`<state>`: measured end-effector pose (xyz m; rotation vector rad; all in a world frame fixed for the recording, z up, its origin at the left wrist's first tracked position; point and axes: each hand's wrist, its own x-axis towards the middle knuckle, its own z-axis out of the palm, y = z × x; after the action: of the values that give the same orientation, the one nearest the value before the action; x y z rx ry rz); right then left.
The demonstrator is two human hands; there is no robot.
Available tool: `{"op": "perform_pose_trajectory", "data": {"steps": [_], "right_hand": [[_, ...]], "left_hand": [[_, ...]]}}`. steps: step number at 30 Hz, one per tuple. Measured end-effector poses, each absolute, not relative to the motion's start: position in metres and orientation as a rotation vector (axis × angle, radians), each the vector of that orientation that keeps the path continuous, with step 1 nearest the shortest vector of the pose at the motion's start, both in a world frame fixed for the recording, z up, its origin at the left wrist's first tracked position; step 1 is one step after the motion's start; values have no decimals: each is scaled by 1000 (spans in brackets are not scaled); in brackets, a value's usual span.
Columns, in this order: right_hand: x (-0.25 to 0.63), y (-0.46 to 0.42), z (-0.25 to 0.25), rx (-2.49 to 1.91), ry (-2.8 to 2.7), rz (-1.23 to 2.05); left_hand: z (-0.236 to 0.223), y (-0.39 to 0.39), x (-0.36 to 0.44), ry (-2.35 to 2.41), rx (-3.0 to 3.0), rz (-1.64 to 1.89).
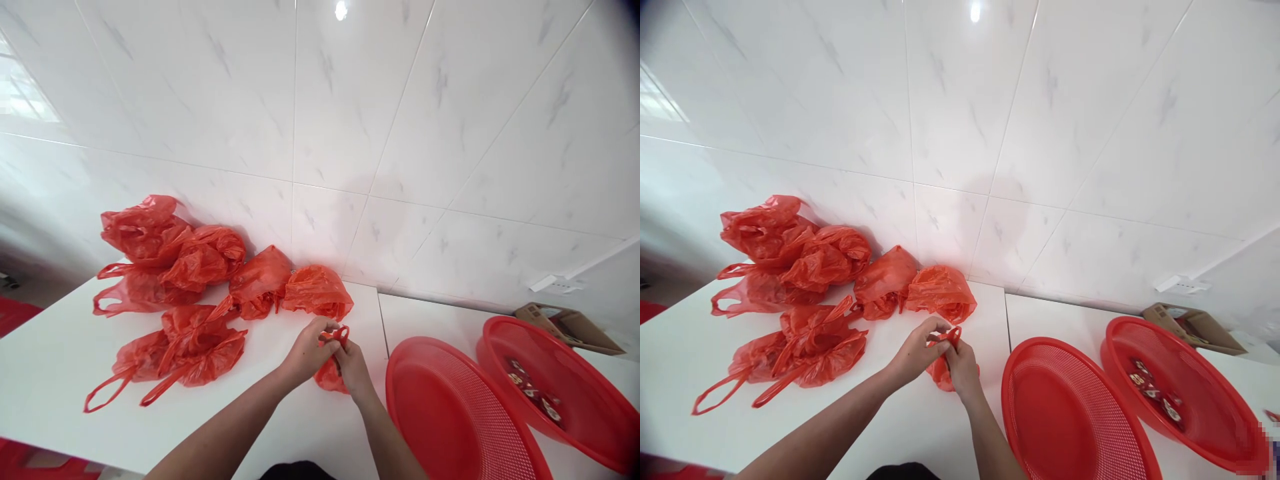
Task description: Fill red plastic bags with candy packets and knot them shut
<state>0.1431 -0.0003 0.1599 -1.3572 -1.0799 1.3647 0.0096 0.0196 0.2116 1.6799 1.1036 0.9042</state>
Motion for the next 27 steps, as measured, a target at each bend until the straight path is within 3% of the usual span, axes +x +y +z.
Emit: {"op": "perform_pose_trajectory", "data": {"steps": [8, 22, 27], "right_hand": [[147, -6, 149, -1343, -901, 1397], [179, -25, 145, -1207, -1211, 1548], [178, -20, 142, -1447, -1345, 1253]], "left_hand": [[180, 2, 17, 1123, 1721, 828], [149, 22, 9, 1238, 1574, 784], [148, 21, 14, 1231, 1568, 685]]}}
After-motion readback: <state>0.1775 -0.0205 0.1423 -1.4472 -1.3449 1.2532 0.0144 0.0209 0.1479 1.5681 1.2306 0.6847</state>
